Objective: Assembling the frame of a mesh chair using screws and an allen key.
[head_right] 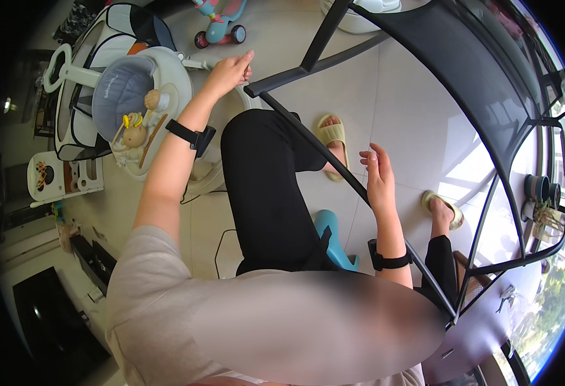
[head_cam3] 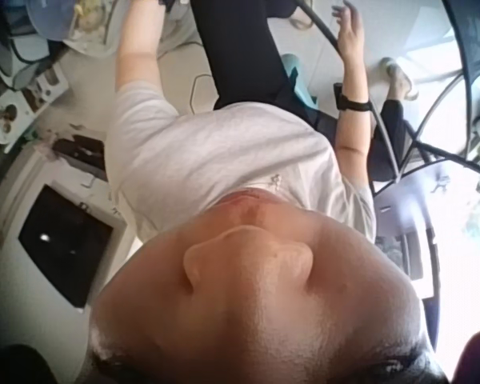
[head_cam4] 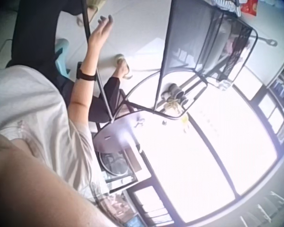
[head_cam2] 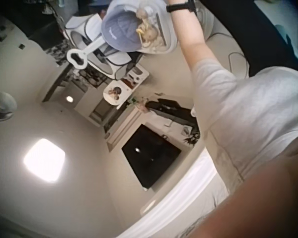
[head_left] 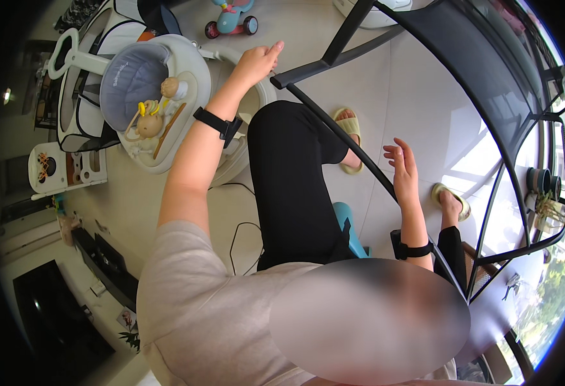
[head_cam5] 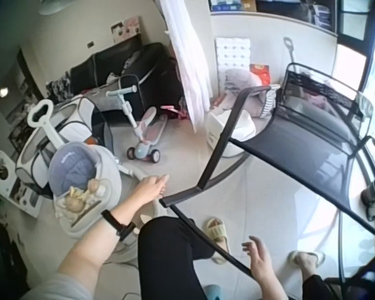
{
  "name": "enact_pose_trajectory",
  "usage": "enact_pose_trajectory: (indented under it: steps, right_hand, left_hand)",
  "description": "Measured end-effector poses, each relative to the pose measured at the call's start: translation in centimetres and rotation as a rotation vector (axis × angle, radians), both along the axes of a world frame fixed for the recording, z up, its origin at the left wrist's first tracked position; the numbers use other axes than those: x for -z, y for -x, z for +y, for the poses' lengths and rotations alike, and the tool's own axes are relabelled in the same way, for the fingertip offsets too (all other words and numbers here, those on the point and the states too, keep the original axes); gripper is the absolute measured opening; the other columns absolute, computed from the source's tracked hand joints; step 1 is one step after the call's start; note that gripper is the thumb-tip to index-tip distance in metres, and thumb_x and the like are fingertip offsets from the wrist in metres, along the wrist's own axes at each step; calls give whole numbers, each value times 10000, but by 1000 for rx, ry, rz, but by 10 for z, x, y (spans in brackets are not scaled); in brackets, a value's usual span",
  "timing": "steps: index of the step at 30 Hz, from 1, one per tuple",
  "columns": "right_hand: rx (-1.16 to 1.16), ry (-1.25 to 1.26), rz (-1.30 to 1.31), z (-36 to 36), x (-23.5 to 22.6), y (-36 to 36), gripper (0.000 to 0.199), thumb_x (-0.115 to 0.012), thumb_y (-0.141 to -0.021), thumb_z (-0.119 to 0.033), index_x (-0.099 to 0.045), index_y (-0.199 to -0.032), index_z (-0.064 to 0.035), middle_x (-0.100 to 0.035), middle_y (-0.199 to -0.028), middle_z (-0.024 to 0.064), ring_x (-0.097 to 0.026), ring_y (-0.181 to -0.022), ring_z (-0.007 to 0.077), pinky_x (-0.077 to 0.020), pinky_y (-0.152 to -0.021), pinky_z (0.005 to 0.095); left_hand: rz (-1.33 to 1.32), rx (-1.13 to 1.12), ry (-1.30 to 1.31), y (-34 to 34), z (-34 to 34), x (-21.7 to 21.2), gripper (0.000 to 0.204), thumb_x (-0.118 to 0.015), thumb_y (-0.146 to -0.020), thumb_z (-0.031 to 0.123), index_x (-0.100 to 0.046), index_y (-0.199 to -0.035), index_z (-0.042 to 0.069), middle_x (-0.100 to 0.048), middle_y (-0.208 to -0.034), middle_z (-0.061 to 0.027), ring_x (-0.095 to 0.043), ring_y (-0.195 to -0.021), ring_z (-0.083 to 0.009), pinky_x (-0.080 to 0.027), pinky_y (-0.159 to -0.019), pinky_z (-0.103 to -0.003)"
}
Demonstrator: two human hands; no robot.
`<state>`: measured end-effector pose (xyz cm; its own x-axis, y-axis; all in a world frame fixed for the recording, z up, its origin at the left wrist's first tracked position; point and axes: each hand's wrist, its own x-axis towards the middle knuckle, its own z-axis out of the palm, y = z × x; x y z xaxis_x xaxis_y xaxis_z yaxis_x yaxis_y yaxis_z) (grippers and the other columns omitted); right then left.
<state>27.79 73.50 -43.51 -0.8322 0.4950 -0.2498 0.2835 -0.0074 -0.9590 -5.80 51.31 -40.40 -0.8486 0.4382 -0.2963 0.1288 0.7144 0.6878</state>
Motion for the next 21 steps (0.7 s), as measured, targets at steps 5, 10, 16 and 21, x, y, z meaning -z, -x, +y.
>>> enact_pose_trajectory:
  steps: [5,10,16,21]
  right_hand:
    - [-21,-19,16,1,6,-1,363,-373,-953,-268,-453,-1189,-5,-597,-982,98,-544,-890,162,-417,-820,286]
    - [-11,13,32,1,4,-2,353,-374,-950,-254,-455,-1187,-6,-596,-973,93,-543,-880,155,-418,-805,281]
    - [-24,47,48,4,8,-3,349,-370,-949,-242,-456,-1183,2,-597,-959,86,-543,-866,148,-416,-785,274]
    - [-18,67,28,3,8,-3,346,-369,-949,-233,-454,-1187,4,-597,-957,88,-544,-860,148,-417,-780,270]
  left_hand:
    - [-120,-1,16,10,9,-1,464,-492,-836,440,-571,-873,-16,-607,-824,-75,-606,-713,-145,-505,-625,-266]
    - [-340,2,106,9,6,-20,616,-468,-794,528,-557,-968,-56,-605,-964,-164,-633,-794,-223,-516,-682,-288]
    - [-784,-91,160,7,8,-33,918,-392,-775,580,-255,-1263,-185,-520,-1109,-314,-608,-935,-325,-499,-808,-335]
    - [-925,-157,71,17,4,-21,927,-385,-795,537,-130,-1289,-205,-478,-1114,-367,-590,-960,-355,-492,-832,-349]
